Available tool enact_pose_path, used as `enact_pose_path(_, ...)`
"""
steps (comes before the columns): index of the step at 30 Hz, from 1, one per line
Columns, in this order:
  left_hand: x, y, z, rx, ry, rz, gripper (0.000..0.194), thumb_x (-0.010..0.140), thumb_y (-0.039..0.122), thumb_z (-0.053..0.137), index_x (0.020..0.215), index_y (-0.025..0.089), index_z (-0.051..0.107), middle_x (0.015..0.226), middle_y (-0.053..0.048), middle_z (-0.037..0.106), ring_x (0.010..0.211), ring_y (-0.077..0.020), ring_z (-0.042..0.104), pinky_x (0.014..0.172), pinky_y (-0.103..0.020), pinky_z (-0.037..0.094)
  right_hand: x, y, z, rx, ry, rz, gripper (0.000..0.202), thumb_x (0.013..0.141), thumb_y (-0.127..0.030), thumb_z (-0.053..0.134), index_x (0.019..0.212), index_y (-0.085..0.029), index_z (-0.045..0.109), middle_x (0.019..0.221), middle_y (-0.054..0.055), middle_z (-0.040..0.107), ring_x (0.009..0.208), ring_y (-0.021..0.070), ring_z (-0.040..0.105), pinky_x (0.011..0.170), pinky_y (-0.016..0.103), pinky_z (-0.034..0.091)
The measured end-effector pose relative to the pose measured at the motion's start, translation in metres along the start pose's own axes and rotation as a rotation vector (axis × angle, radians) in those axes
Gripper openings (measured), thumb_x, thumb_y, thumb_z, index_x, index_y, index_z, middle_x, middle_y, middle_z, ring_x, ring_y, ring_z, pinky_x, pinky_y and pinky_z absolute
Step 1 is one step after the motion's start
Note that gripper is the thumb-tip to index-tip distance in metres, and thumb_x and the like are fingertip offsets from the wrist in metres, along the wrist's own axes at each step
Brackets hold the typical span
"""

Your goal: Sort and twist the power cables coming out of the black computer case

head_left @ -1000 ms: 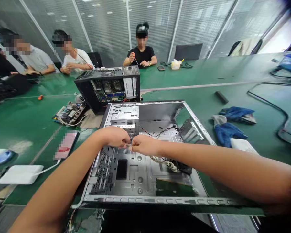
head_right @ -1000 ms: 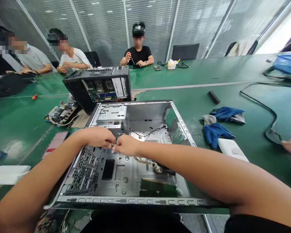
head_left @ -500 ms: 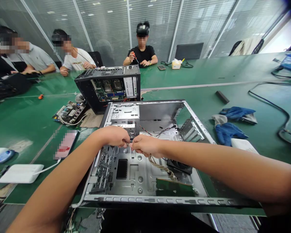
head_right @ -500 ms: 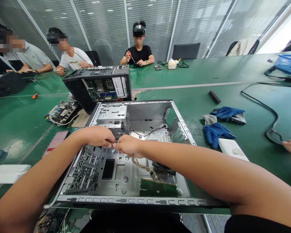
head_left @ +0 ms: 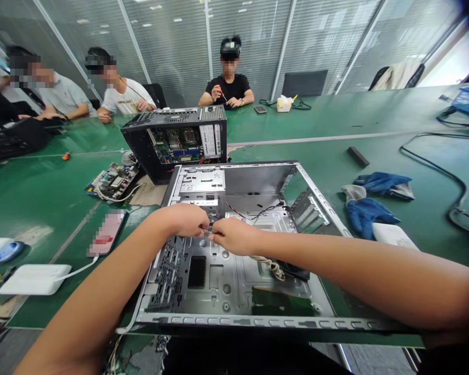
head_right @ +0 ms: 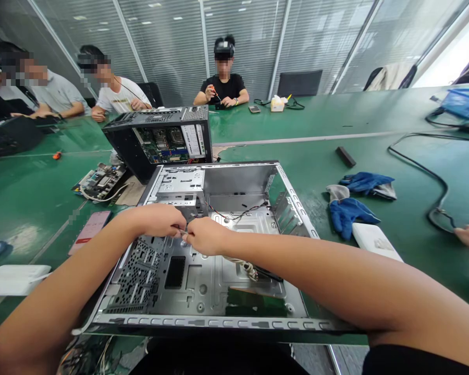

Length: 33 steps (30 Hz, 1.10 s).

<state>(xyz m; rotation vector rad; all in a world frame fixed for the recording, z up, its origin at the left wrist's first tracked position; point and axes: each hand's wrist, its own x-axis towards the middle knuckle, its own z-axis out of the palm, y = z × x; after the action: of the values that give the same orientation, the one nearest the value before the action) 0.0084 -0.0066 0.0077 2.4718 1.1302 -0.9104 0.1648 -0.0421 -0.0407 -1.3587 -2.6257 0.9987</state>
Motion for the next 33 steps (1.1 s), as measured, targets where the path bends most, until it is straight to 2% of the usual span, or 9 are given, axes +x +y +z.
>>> enact_pose_path(7, -0.0001, 0.0004, 0.005, 0.037, 0.014, -0.015, 0.021, 0.08, 0.025, 0.055, 0.092, 0.021, 0.072, 0.084, -0.007, 0.07, 0.068, -0.0168, 0.057, 0.061, -0.026, 0.04, -0.0033, -0.0026, 0.0009, -0.017, 0.023, -0.001, 0.027, 0.09, -0.031, 0.049, 0.079, -0.017, 0.068, 0.072, 0.006, 0.066, 0.066, 0.0147, 0.054, 0.056, 0.024, 0.031)
enact_pose_path(17, -0.009, 0.0097, -0.0026, 0.059, 0.034, -0.136, 0.017, 0.073, 0.017, 0.059, 0.081, 0.019, 0.074, 0.071, -0.006, 0.066, 0.059, -0.0138, 0.052, 0.058, -0.026, 0.037, 0.0018, -0.0006, -0.0023, 0.127, -0.007, 0.007, 0.031, 0.089, -0.029, 0.049, 0.066, -0.014, 0.062, 0.062, 0.001, 0.053, 0.059, 0.0115, 0.042, 0.055, 0.024, 0.029)
enact_pose_path(22, -0.0062, 0.0048, 0.0002, 0.031, 0.056, -0.118, 0.018, 0.071, 0.014, 0.058, 0.078, 0.018, 0.074, 0.066, -0.004, 0.064, 0.053, -0.0112, 0.047, 0.056, -0.025, 0.035, 0.0032, 0.0019, -0.0017, 0.36, -0.067, 0.07, 0.027, 0.088, -0.026, 0.049, 0.066, -0.014, 0.061, 0.06, 0.0, 0.049, 0.057, 0.01, 0.041, 0.053, 0.023, 0.029)
enact_pose_path(28, -0.0043, 0.0018, 0.0014, 0.037, 0.041, -0.099, 0.022, 0.074, 0.018, 0.057, 0.085, 0.02, 0.075, 0.071, -0.006, 0.066, 0.057, -0.013, 0.049, 0.058, -0.026, 0.035, 0.0022, 0.003, 0.0007, 0.738, -0.167, 0.23, 0.032, 0.092, -0.032, 0.043, 0.069, -0.016, 0.056, 0.049, -0.007, 0.031, 0.041, 0.0077, 0.028, 0.043, 0.023, 0.022)
enact_pose_path(30, -0.0045, 0.0022, 0.0011, 0.033, 0.036, -0.099, 0.022, 0.074, 0.018, 0.057, 0.086, 0.02, 0.075, 0.072, -0.006, 0.066, 0.058, -0.0131, 0.049, 0.058, -0.026, 0.035, 0.0023, 0.0026, -0.0001, 0.688, -0.149, 0.215, 0.032, 0.092, -0.032, 0.043, 0.069, -0.016, 0.057, 0.049, -0.006, 0.034, 0.043, 0.0082, 0.031, 0.044, 0.023, 0.025)
enact_pose_path(33, -0.0049, 0.0027, 0.001, 0.033, 0.038, -0.096, 0.021, 0.074, 0.018, 0.057, 0.085, 0.02, 0.075, 0.07, -0.005, 0.066, 0.056, -0.0126, 0.048, 0.056, -0.026, 0.033, 0.0016, 0.0003, -0.0019, 0.386, -0.074, 0.118, 0.03, 0.091, -0.028, 0.046, 0.07, -0.015, 0.062, 0.06, 0.0, 0.052, 0.056, 0.0108, 0.046, 0.053, 0.023, 0.032)
